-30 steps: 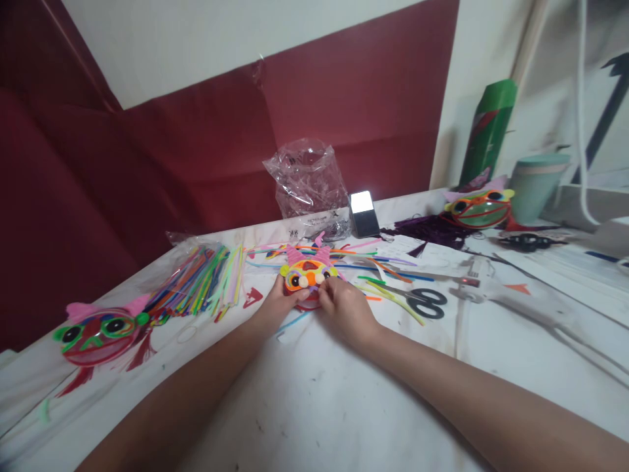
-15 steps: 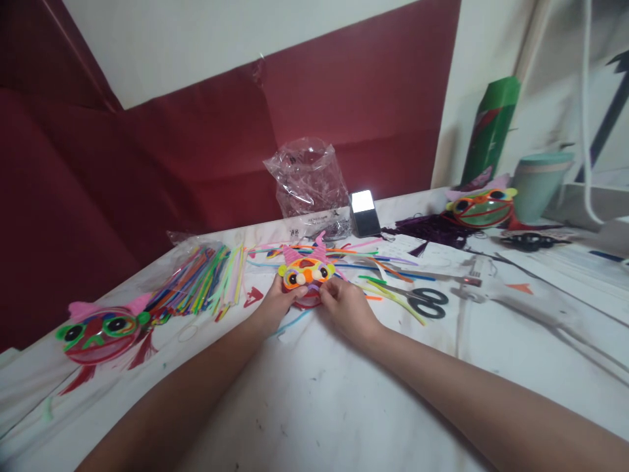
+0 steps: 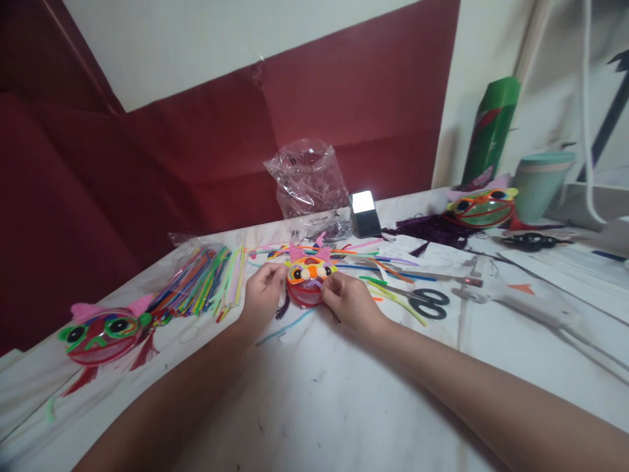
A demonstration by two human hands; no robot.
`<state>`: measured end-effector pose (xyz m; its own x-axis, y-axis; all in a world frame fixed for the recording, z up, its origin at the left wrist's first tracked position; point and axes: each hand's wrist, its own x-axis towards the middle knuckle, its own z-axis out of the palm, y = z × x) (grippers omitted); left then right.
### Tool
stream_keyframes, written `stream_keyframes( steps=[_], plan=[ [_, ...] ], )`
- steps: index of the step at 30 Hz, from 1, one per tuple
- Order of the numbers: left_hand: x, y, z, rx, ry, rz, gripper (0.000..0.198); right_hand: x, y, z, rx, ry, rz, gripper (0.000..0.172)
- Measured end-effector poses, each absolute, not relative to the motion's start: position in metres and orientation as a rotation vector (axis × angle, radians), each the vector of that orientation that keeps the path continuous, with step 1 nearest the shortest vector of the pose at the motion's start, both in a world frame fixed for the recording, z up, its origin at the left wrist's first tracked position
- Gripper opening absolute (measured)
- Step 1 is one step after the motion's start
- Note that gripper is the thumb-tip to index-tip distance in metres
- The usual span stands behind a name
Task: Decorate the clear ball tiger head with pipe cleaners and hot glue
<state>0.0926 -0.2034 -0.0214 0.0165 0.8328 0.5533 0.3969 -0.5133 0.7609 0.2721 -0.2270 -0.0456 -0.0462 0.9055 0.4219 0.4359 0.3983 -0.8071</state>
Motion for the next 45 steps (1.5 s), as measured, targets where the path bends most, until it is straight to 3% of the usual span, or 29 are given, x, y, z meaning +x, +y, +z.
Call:
stream_keyframes(
  steps=[4, 8, 14, 21, 32, 38, 45],
  plan=[
    [0.100, -0.224, 0.002, 2.129, 1.133, 1.104, 0.018, 0.273, -0.237, -0.031, -1.122, -1.818, 0.530, 0.015],
    [0.103, -0.228, 0.006, 1.794, 1.086, 0.891, 0.018, 0.272, -0.243, -0.028, -1.045, -1.840, 0.572, 0.015],
    [0.107, -0.219, -0.013, 1.207, 0.863, 0.994, 0.021, 0.272, -0.241, -0.029, -1.033, -1.696, 0.602, 0.026],
    [0.114, -0.224, -0.021, 1.040, 0.762, 1.053, 0.025, 0.269, -0.244, -0.029, -1.032, -1.744, 0.646, 0.023],
    [0.113, -0.225, -0.024, 1.239, 0.742, 1.124, 0.024, 0.262, -0.244, -0.037, -0.979, -1.675, 0.749, 0.025],
    [0.112, -0.226, -0.025, 1.493, 0.933, 1.153, 0.014, 0.263, -0.242, -0.044, -1.026, -1.860, 0.376, 0.018],
    [0.113, -0.225, -0.033, 1.504, 0.933, 1.151, 0.020, 0.265, -0.241, -0.047, -1.043, -1.870, 0.338, 0.019]
  ],
)
